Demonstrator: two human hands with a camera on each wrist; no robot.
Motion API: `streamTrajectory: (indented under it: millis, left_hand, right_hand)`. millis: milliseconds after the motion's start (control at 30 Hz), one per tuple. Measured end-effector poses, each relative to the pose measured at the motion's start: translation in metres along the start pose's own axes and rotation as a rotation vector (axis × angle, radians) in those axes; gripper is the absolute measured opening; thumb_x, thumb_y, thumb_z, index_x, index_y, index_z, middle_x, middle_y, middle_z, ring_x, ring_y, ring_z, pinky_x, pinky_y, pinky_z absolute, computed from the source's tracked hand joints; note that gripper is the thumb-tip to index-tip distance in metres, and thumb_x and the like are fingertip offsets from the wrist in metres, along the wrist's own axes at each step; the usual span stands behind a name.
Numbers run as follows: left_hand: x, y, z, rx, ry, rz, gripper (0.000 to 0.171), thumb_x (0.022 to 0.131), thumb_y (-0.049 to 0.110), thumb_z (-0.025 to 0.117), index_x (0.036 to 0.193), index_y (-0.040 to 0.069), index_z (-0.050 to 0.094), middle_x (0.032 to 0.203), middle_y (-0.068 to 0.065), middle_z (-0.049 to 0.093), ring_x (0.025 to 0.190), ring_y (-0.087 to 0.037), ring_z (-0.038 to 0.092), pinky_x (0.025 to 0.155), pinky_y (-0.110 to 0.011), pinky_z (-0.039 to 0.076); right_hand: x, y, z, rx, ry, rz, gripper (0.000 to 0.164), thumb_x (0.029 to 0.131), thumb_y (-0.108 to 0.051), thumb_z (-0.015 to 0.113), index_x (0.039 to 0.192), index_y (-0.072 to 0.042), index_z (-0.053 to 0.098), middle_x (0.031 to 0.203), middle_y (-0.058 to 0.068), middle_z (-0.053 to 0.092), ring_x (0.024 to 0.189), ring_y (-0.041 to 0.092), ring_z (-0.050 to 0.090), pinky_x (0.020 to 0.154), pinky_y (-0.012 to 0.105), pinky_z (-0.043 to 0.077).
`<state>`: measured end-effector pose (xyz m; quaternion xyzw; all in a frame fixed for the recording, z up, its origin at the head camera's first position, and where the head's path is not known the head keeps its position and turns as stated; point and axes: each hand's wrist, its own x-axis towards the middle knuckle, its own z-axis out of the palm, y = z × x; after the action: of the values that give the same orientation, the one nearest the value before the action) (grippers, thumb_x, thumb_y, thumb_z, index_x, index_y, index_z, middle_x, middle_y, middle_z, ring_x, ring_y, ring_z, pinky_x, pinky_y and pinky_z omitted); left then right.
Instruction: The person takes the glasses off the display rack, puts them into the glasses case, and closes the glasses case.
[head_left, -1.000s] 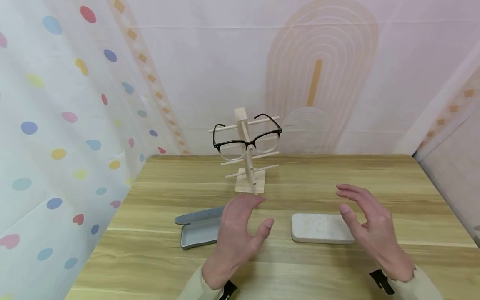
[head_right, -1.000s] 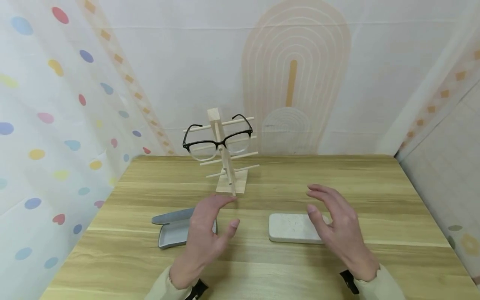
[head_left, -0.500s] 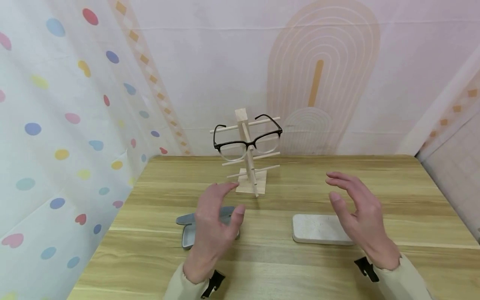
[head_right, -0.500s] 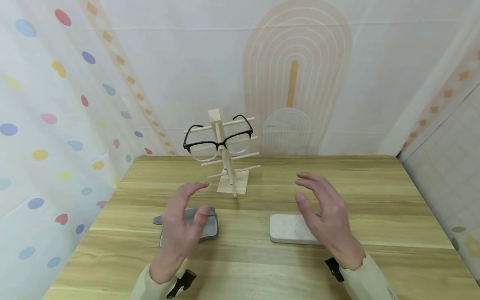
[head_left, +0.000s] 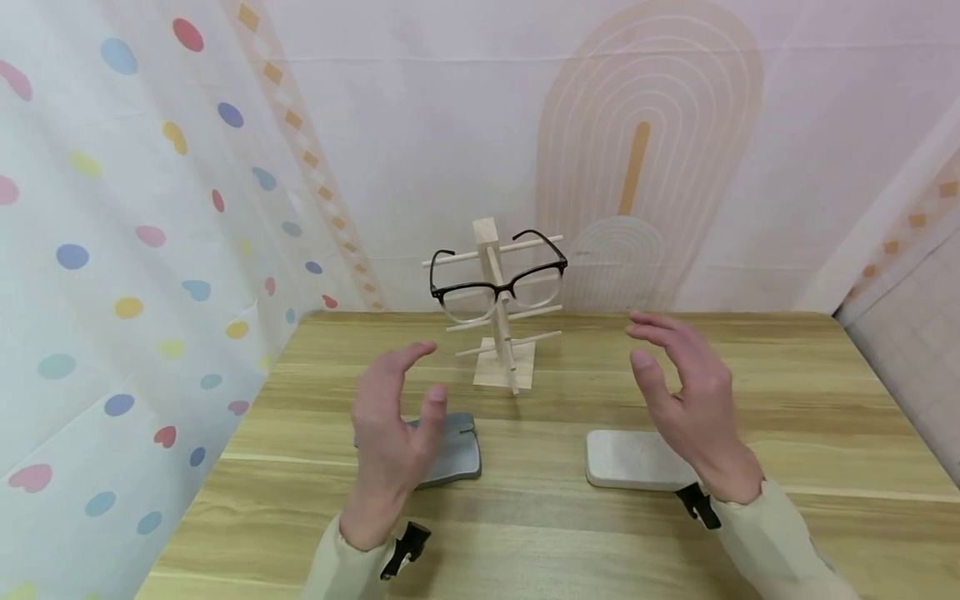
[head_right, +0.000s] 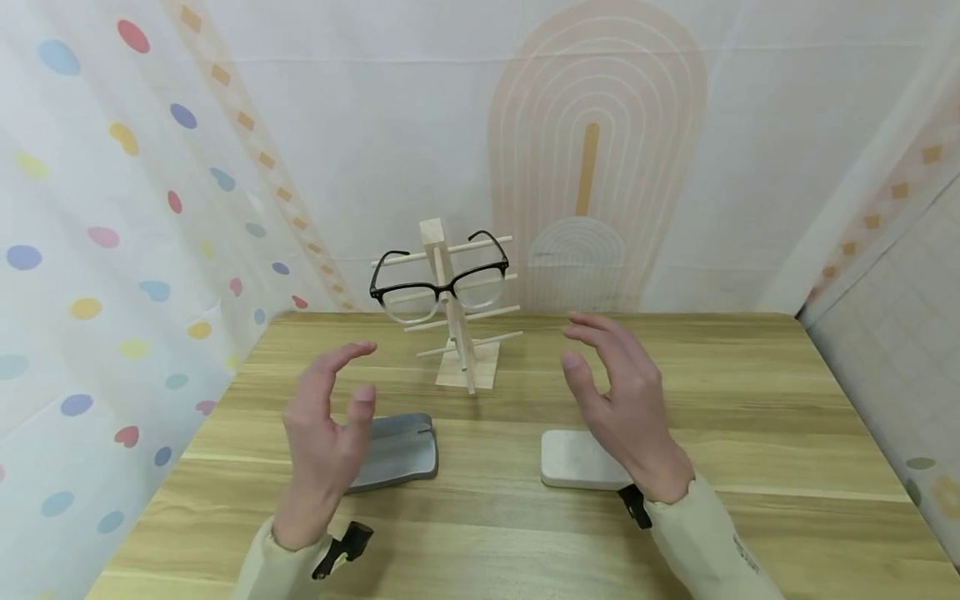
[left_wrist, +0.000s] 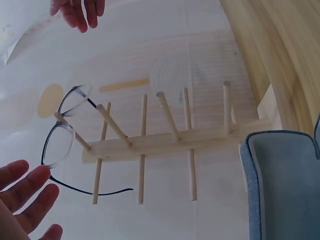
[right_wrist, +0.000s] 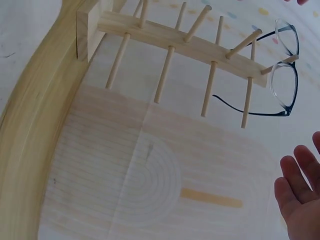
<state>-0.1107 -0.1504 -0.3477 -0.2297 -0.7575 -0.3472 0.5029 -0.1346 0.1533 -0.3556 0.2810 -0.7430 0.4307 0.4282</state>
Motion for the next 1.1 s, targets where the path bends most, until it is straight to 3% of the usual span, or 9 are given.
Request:
streamTrajectory:
  millis: [167,400,633,833,967,1100]
  left_hand:
    - [0.004,-0.002,-0.003,0.000,0.004,-0.052,0.064,0.106,0.055,0.047,0.116,-0.003,0.071,0.110,-0.015,0.074,0.101,-0.035,0.067,0.094,-0.041,0.049]
    - [0.009,-0.004,-0.008,-0.050,-0.048,-0.194,0.064,0.106,0.055,0.047,0.123,-0.003,0.066,0.115,-0.013,0.073,0.109,-0.033,0.066,0.100,-0.035,0.047]
    - [0.016,-0.007,-0.012,-0.114,-0.083,-0.346,0.042,0.105,0.034,0.057,0.129,0.001,0.065,0.119,-0.008,0.073,0.115,-0.024,0.065,0.100,-0.024,0.045]
    - [0.025,-0.010,-0.011,-0.138,-0.112,-0.447,0.040,0.103,0.030,0.059,0.134,0.005,0.064,0.121,-0.005,0.072,0.118,-0.020,0.064,0.101,-0.026,0.045]
    - [0.031,-0.011,-0.010,-0.162,-0.125,-0.507,0.041,0.104,0.031,0.060,0.136,0.006,0.063,0.123,-0.003,0.072,0.119,-0.016,0.063,0.103,-0.033,0.047]
    - [0.036,-0.011,-0.008,-0.213,-0.122,-0.550,0.040,0.104,0.030,0.061,0.138,0.008,0.063,0.124,-0.003,0.071,0.117,-0.014,0.063,0.102,-0.032,0.049]
  right_hand:
    - [0.010,0.000,0.011,0.019,0.001,0.008,0.052,0.108,-0.042,0.051,0.113,0.005,0.072,0.123,0.017,0.071,0.115,0.035,0.065,0.107,0.026,0.045]
    - [0.023,0.000,0.024,0.034,0.031,0.033,0.049,0.108,-0.039,0.051,0.116,0.005,0.071,0.122,0.016,0.071,0.112,0.034,0.066,0.105,0.025,0.046]
    - [0.032,0.003,0.036,0.045,0.053,0.078,0.038,0.106,-0.029,0.054,0.121,0.002,0.070,0.121,0.016,0.072,0.115,0.033,0.066,0.106,0.029,0.047]
    - [0.036,0.009,0.048,0.064,0.018,0.112,0.037,0.106,-0.024,0.053,0.126,0.004,0.066,0.124,0.018,0.071,0.117,0.033,0.065,0.106,0.038,0.049]
    - [0.041,0.009,0.051,0.078,-0.014,0.174,0.037,0.107,-0.023,0.052,0.129,0.005,0.064,0.126,0.017,0.069,0.118,0.030,0.065,0.105,0.041,0.050]
    - [0.048,0.007,0.052,0.110,-0.041,0.270,0.037,0.108,-0.023,0.050,0.133,0.002,0.062,0.127,0.013,0.069,0.119,0.025,0.064,0.106,0.041,0.051]
